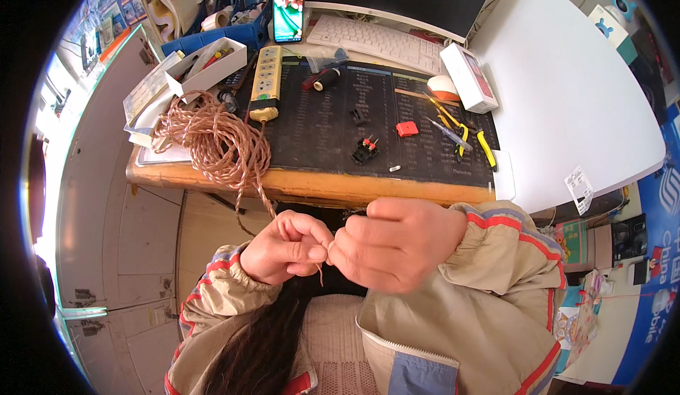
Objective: The person assembles a small electrical connector by inserting wires into a black plastic housing and securing them with red locking clips. They handle the wires and clips by hand, occasionally using a small screwdriver to tighten or adjust components. The task is performed on a cluttered workbench with tools and parts visible.
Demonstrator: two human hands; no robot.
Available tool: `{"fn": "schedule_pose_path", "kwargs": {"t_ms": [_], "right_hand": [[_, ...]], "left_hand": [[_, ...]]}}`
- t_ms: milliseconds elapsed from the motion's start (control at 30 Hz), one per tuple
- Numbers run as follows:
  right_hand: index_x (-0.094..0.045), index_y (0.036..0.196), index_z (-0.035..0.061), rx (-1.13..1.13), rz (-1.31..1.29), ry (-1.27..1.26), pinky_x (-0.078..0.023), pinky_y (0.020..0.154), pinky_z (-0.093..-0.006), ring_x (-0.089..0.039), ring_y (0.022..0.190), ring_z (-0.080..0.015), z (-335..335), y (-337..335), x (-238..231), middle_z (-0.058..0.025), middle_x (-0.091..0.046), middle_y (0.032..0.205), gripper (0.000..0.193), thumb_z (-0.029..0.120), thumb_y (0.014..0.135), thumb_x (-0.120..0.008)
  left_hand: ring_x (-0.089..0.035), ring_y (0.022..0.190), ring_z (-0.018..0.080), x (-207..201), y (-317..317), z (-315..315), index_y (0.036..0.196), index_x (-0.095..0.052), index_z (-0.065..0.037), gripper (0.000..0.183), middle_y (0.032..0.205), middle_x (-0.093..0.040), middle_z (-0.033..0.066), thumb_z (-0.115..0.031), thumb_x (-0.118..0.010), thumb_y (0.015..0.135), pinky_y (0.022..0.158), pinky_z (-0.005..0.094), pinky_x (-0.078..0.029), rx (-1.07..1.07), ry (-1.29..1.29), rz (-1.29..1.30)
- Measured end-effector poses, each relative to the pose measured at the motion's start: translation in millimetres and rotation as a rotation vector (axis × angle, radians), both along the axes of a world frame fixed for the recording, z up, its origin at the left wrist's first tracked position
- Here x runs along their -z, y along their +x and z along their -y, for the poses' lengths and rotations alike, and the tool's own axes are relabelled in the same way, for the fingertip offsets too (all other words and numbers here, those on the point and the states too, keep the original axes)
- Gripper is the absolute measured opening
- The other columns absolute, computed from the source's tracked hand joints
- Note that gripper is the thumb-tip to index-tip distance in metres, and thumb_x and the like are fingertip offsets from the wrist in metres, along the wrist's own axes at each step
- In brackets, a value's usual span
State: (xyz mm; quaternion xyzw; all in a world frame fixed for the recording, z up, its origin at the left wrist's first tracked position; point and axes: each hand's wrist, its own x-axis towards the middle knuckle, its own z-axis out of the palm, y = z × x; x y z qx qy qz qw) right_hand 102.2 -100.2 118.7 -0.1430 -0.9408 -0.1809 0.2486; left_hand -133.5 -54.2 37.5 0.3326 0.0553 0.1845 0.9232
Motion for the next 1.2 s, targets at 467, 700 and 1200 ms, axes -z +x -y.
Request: {"fn": "schedule_pose_path", "kwargs": {"t_ms": [467,700,1200], "right_hand": [[-0.072,0.100,0.0000,0.274,-0.842,-1.568,-0.047,0.066,-0.0229,-0.062,0.077,-0.0085,15.9,-2.7,7.6,-0.0047,-0.071,0.092,0.015,0.014,0.102,-0.067],[-0.077,0.102,0.0069,0.053,-0.745,-1.088,-0.051,0.069,-0.0290,-0.065,0.080,-0.0157,-18.9,7.2,49.4,-0.0037,-0.070,0.095,0.017,0.009,0.086,-0.083],[-0.057,0.088,0.0030,0.111,-0.077,-0.736,-0.048,0.069,-0.0357,-0.055,0.081,-0.0271,-31.6,-2.4,8.3,-0.0084,-0.058,0.089,0.021,0.008,0.083,-0.077]], "left_hand": [[-0.055,0.069,0.0017,-0.4,6.1,13.7,0.104,-0.070,0.002,0.012,0.079,-0.067,-0.0021,-0.009,-0.070,0.100,0.059,0.0208,-0.042,-0.523,0.395,-0.156],[-0.038,0.058,0.0032,8.8,10.7,-1.4,0.107,-0.071,-0.001,0.012,0.082,-0.062,-0.0038,-0.010,-0.067,0.102,0.051,0.0217,-0.027,-0.170,-0.075,0.008],[-0.046,0.064,0.0045,10.4,5.0,-2.6,0.118,-0.063,0.002,0.021,0.078,-0.061,0.0014,-0.013,-0.059,0.103,0.056,0.0207,-0.030,-0.148,0.078,-0.149]]}}
